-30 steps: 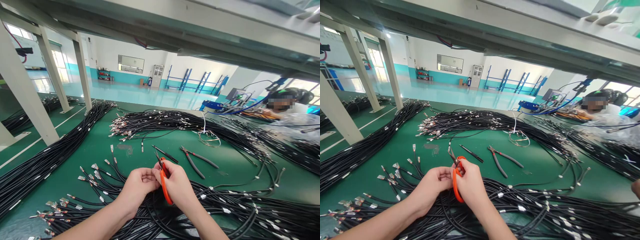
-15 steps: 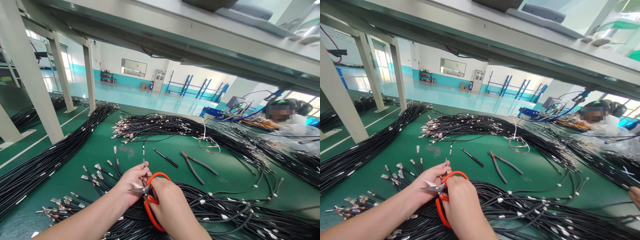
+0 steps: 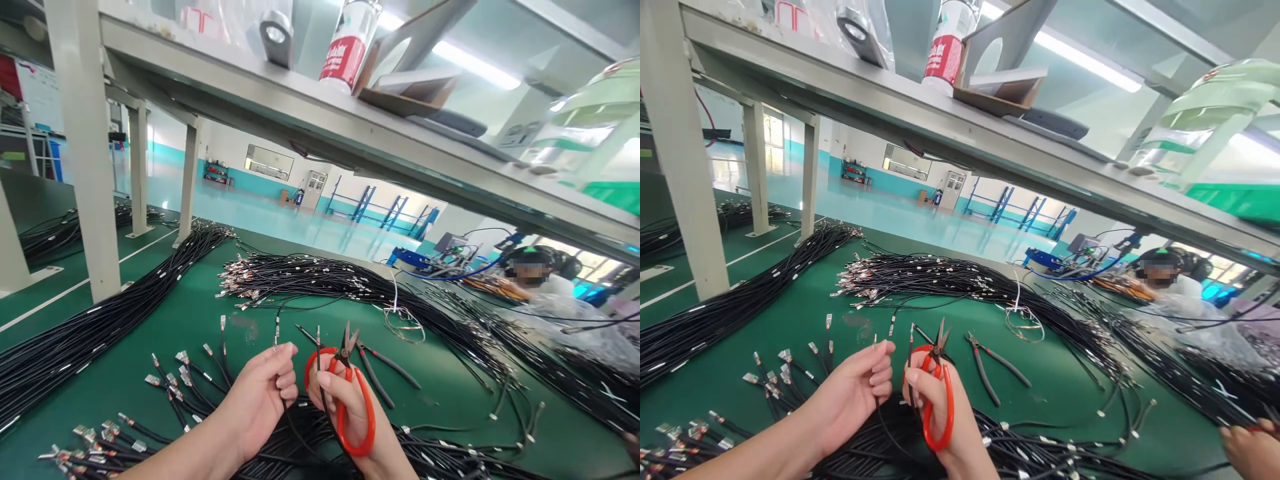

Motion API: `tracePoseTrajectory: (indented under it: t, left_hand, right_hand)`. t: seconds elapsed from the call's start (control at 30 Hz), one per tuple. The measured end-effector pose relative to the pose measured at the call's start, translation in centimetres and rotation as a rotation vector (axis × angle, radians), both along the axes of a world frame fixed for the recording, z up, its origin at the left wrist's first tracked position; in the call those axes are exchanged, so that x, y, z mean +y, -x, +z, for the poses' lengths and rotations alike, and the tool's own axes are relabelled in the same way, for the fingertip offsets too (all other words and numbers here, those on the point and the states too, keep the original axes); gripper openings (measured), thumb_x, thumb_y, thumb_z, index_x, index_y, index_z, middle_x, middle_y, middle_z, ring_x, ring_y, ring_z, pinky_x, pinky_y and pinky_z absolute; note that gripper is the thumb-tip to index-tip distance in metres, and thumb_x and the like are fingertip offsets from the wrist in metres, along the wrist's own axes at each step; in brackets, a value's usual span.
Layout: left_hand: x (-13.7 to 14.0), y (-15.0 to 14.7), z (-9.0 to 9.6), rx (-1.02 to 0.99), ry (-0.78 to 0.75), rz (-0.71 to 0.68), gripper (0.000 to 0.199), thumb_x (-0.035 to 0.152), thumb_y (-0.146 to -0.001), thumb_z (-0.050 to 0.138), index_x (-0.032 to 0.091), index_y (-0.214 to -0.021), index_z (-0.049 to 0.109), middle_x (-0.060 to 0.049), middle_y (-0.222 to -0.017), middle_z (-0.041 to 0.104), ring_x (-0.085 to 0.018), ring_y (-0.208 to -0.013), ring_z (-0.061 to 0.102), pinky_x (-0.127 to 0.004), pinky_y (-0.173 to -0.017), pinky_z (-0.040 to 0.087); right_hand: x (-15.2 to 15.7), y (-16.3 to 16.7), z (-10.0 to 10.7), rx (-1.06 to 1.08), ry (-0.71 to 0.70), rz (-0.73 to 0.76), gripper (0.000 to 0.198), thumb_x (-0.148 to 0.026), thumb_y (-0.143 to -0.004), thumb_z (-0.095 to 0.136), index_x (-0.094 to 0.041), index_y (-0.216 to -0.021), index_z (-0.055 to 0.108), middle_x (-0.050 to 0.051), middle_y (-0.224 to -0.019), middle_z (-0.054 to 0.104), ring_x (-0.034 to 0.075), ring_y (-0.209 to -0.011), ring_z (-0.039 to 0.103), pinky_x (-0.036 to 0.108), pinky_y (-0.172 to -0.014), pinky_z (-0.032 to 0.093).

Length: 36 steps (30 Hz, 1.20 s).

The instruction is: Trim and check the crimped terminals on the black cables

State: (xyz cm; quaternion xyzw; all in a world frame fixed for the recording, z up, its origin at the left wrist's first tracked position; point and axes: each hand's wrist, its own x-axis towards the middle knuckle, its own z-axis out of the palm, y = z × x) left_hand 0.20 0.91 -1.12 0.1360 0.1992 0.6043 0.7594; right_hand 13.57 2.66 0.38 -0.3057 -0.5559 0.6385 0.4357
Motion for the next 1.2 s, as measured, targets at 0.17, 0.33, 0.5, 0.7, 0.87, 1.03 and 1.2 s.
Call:
tracePoseTrajectory:
  t: [0.17, 0.33, 0.5, 0.7, 0.87, 1.03, 1.2]
  left_hand:
    - [-0.7, -0.5, 0.6, 0.263, -0.111, 0.026, 0.021, 0.018, -0.07, 0.067, 0.011, -0.088, 0.059, -0.004, -0.08, 0.057, -0.003, -0.055, 0.042, -0.014, -0.048, 0.03]
    - [-0.3, -0.2, -0.2, 0.349, -0.141, 0.023, 0.016, 0.024, -0.07, 0.067, 0.011, -0.077, 0.062, 0.003, -0.06, 0.042, -0.003, -0.049, 0.027, -0.016, -0.044, 0.02]
    - [-0.5, -0.3, -1.0, 0.41, -0.143, -0.074, 0.015, 0.025, -0.071, 0.065, 0.011, -0.074, 0.063, 0.001, -0.065, 0.042, -0.003, -0.049, 0.022, -0.019, -0.043, 0.014]
    - [-1.0, -0.6, -0.8, 0.513, -0.17, -0.195, 0.013, 0.021, -0.072, 0.062, 0.01, -0.066, 0.063, 0.0, -0.064, 0.044, -0.004, -0.05, 0.02, -0.02, -0.045, 0.013]
    - [-1.1, -0.6, -0.7, 0.589, -0.114, -0.159, 0.01, 0.021, -0.069, 0.065, 0.012, -0.072, 0.065, -0.001, -0.065, 0.05, -0.004, -0.05, 0.024, -0.019, -0.045, 0.017]
    - [-1.2, -0.6, -0.8, 0.607, -0.045, -0.088, 0.025, 0.022, -0.064, 0.069, 0.013, -0.086, 0.065, -0.002, -0.066, 0.054, -0.004, -0.051, 0.032, -0.017, -0.046, 0.021]
    - [-1.1, -0.5, -0.7, 0.631, -0.02, -0.077, 0.026, 0.023, -0.061, 0.072, 0.011, -0.084, 0.066, -0.003, -0.066, 0.056, -0.003, -0.049, 0.03, -0.016, -0.045, 0.022]
  right_hand:
    - [-0.1, 0.9, -1.3, -0.016, 0.065, 0.046, 0.02, -0.027, -0.069, 0.062, -0.015, -0.062, 0.048, -0.005, -0.049, 0.036, 0.007, -0.047, 0.028, 0.022, -0.047, 0.021]
    - [-0.1, 0.6, -0.4, -0.142, 0.0, -0.121, 0.021, -0.032, -0.07, 0.062, -0.014, -0.065, 0.052, -0.004, -0.053, 0.043, 0.008, -0.05, 0.034, 0.022, -0.05, 0.026]
    - [0.0, -0.3, 0.8, -0.18, -0.045, -0.24, 0.024, -0.038, -0.072, 0.061, -0.014, -0.076, 0.058, -0.003, -0.056, 0.047, 0.009, -0.052, 0.037, 0.022, -0.052, 0.029]
    - [-0.2, -0.1, 0.9, -0.197, -0.027, -0.226, 0.026, -0.039, -0.071, 0.06, -0.014, -0.069, 0.056, -0.003, -0.052, 0.049, 0.009, -0.049, 0.04, 0.022, -0.05, 0.029]
    - [0.0, -0.2, 0.6, -0.216, 0.007, -0.259, 0.026, -0.038, -0.068, 0.063, -0.015, -0.061, 0.051, -0.005, -0.048, 0.046, 0.006, -0.043, 0.035, 0.021, -0.044, 0.025]
    - [0.3, -0.2, 0.3, -0.235, 0.007, -0.291, 0.024, -0.032, -0.069, 0.061, -0.015, -0.058, 0.048, -0.008, -0.045, 0.036, 0.005, -0.041, 0.026, 0.02, -0.041, 0.021]
    - [0.4, -0.4, 0.1, -0.301, -0.056, -0.292, 0.027, -0.033, -0.068, 0.062, -0.016, -0.055, 0.046, -0.006, -0.046, 0.041, 0.006, -0.044, 0.031, 0.021, -0.044, 0.025]
